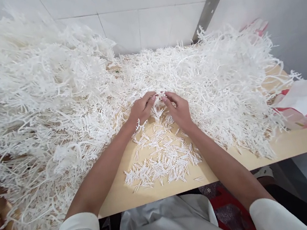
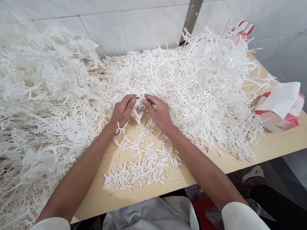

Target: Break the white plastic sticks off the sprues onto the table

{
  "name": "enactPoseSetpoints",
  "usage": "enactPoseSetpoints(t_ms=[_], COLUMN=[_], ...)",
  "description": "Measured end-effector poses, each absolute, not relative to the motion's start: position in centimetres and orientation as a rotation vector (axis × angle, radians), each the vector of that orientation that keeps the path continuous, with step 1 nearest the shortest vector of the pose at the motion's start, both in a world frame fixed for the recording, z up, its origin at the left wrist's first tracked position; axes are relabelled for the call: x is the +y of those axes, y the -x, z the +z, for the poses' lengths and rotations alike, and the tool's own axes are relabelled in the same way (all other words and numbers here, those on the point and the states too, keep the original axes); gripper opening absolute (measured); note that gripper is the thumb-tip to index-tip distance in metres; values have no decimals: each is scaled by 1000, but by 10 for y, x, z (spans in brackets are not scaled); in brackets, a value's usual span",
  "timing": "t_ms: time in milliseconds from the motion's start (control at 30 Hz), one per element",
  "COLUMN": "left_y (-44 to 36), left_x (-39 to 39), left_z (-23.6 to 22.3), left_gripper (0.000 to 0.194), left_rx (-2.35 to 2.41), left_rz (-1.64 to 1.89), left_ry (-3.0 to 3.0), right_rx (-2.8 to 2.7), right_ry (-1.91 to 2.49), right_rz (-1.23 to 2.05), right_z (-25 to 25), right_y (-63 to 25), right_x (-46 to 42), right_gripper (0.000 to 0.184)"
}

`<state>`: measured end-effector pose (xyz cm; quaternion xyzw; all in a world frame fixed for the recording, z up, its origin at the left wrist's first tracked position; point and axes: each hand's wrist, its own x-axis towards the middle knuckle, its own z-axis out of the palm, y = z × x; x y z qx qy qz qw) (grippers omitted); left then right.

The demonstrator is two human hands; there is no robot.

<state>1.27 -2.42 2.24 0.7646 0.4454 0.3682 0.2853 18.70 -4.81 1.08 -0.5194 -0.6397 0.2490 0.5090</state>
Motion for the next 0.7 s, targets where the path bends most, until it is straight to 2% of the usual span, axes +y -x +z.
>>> enactPoseSetpoints(t_ms=[200,300,433,567,700], left_y=[-13,-12,-11,-12,-14], left_x=[-17,-16,-18,-19,-20], left_z=[17,16,20,20,20], left_gripper=[41,41,40,30,15], left_rx=[1022,985,978,947,969], left_rz=[1117,1056,1002,1061,1105], left_ry=[-2120,-2040,-1934,-1951,-1901], right_rx=[-1468,-1503,-1613,-1710,-1710], right_ry=[1265,1278,1319,1300,1238], right_rz=[750,800,688,488,498], right_z=[8,11,14,13,11], right_y=[-186,-185,-186,-187,-187], right_x=[-49,-52,-53,-49,-47], right_gripper=[29,29,25,23,21])
